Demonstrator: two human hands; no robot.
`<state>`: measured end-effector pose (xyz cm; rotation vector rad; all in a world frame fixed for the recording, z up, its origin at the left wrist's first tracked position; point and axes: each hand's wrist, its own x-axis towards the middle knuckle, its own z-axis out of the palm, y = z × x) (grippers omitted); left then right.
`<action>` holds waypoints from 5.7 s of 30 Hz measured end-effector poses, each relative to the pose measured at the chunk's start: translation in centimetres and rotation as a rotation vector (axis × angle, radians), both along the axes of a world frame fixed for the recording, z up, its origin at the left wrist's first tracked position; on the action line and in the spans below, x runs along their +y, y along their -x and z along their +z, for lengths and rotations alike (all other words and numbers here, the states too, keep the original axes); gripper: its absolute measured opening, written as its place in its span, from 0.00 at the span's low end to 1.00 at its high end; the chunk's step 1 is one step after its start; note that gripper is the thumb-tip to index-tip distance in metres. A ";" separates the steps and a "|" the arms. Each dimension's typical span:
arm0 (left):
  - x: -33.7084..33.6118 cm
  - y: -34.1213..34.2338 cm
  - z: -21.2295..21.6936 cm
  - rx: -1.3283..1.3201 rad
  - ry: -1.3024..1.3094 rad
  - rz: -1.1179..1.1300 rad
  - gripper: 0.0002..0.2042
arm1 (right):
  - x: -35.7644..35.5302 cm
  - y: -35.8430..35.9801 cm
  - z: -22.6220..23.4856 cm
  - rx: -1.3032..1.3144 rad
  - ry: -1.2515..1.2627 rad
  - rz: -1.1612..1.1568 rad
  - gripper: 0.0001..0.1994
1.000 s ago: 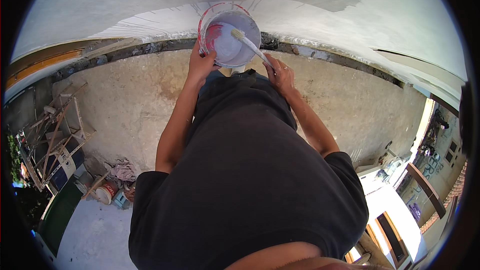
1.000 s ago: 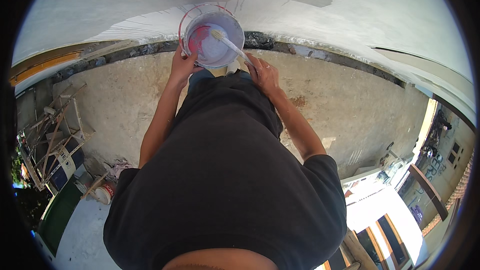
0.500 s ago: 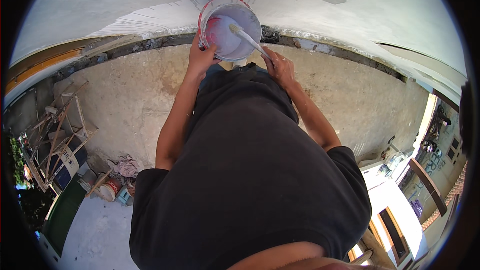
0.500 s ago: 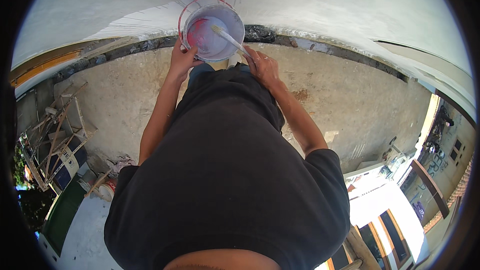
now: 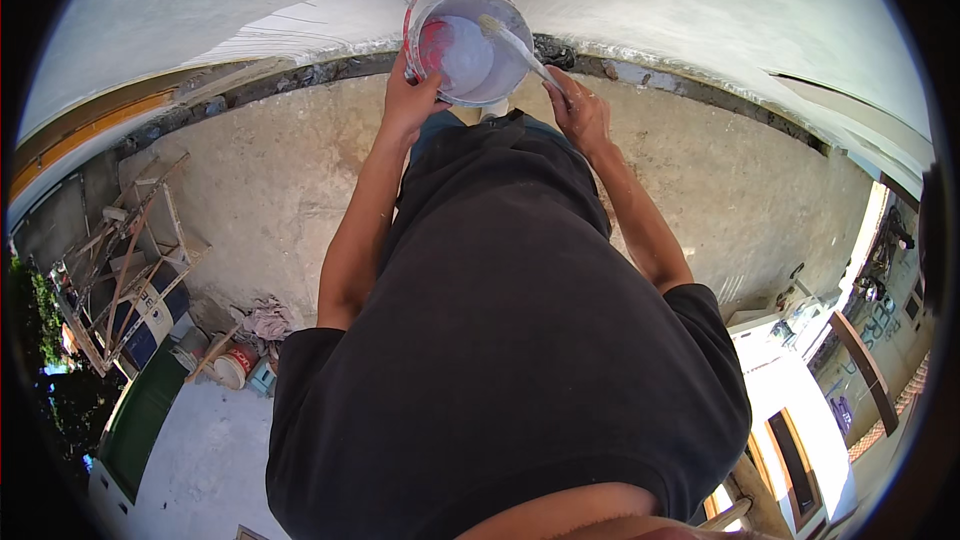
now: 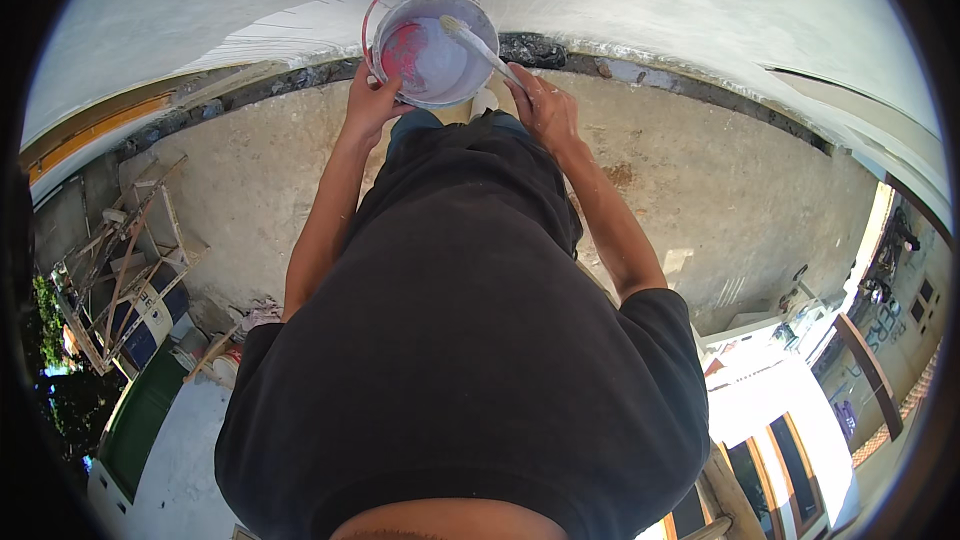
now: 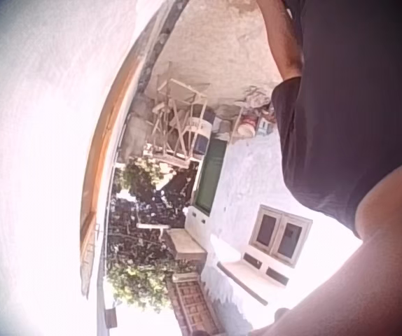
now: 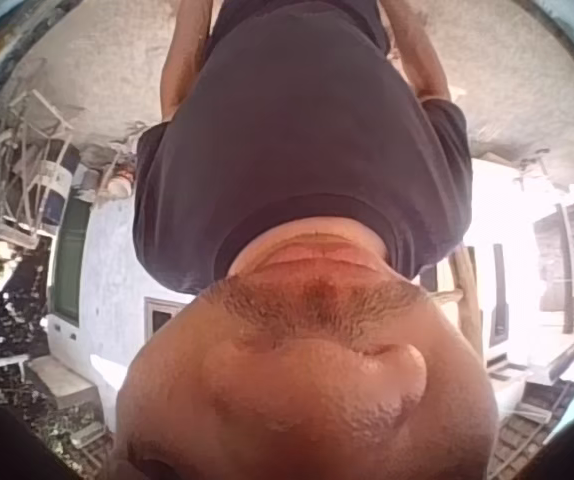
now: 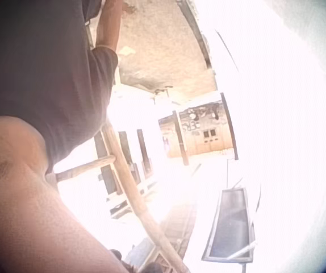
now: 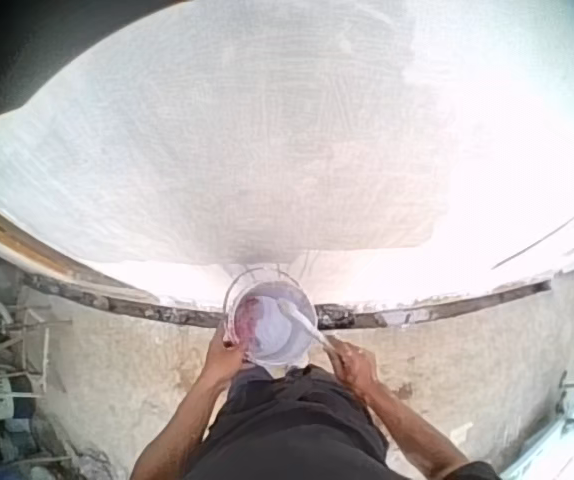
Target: Painting a wall with white paint using a brush and a handheld bucket.
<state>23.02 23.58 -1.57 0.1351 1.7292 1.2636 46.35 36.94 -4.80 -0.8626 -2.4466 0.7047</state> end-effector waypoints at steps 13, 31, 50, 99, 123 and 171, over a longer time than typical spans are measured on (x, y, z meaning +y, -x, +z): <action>-1.5 3.7 1.4 -0.034 -0.027 0.033 0.36 | -1.6 3.5 0.8 -0.058 -0.002 0.043 0.15; -9.1 10.3 2.4 0.043 -0.044 0.075 0.37 | -8.7 12.2 2.3 -0.063 0.124 0.123 0.13; -10.9 14.5 2.4 -0.062 -0.060 -0.012 0.36 | -13.8 14.6 2.7 -0.151 0.236 -0.095 0.11; -44.9 11.9 -16.8 -0.202 0.306 0.428 0.11 | 4.0 5.6 -2.6 0.184 0.162 -1.021 0.23; -32.3 23.0 -10.3 -0.335 0.311 0.731 0.10 | 5.0 4.3 -5.2 0.132 0.236 -1.005 0.23; -10.9 13.7 -0.6 0.018 0.164 0.039 0.19 | 1.7 10.2 -3.7 0.001 0.160 -0.523 0.15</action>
